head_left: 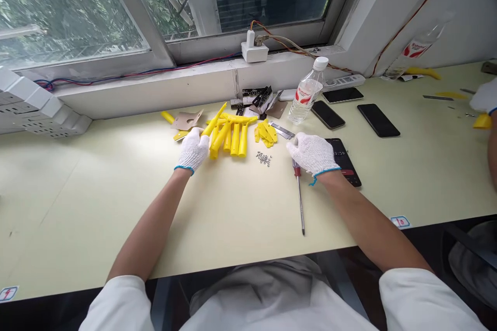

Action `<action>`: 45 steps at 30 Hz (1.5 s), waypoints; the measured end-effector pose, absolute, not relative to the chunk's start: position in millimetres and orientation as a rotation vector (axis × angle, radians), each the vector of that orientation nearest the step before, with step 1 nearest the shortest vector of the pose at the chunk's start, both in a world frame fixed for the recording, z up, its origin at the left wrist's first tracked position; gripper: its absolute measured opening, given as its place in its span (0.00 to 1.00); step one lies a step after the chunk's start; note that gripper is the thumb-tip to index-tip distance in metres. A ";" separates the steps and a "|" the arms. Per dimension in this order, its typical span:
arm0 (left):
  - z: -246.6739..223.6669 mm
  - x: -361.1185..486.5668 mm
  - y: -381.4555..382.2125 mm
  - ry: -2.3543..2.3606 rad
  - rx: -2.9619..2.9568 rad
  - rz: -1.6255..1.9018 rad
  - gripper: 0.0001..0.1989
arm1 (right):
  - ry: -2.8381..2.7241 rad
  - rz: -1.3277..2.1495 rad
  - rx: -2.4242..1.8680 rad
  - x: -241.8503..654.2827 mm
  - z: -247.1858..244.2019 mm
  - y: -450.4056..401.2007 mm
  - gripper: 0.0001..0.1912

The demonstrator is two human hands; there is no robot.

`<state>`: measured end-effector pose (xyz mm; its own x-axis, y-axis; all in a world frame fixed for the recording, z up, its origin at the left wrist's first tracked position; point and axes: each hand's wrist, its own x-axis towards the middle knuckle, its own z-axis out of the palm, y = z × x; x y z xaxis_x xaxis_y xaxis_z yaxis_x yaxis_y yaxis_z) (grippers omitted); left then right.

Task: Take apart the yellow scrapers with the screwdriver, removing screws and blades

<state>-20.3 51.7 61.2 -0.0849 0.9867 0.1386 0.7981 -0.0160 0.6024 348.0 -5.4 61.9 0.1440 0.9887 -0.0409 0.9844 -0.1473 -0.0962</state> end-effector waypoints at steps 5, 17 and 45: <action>54.7 -15.2 55.5 1.940 1.852 0.744 0.14 | -2.013 0.175 -2.346 346.7 65.3 -8.8 0.19; 39.8 -40.2 64.7 1.927 1.947 0.860 0.19 | -1.993 0.198 -2.369 347.2 62.6 -9.2 0.22; 15.9 -146.7 103.7 2.260 2.099 0.640 0.26 | -1.949 0.369 -2.380 344.8 43.9 -0.6 0.31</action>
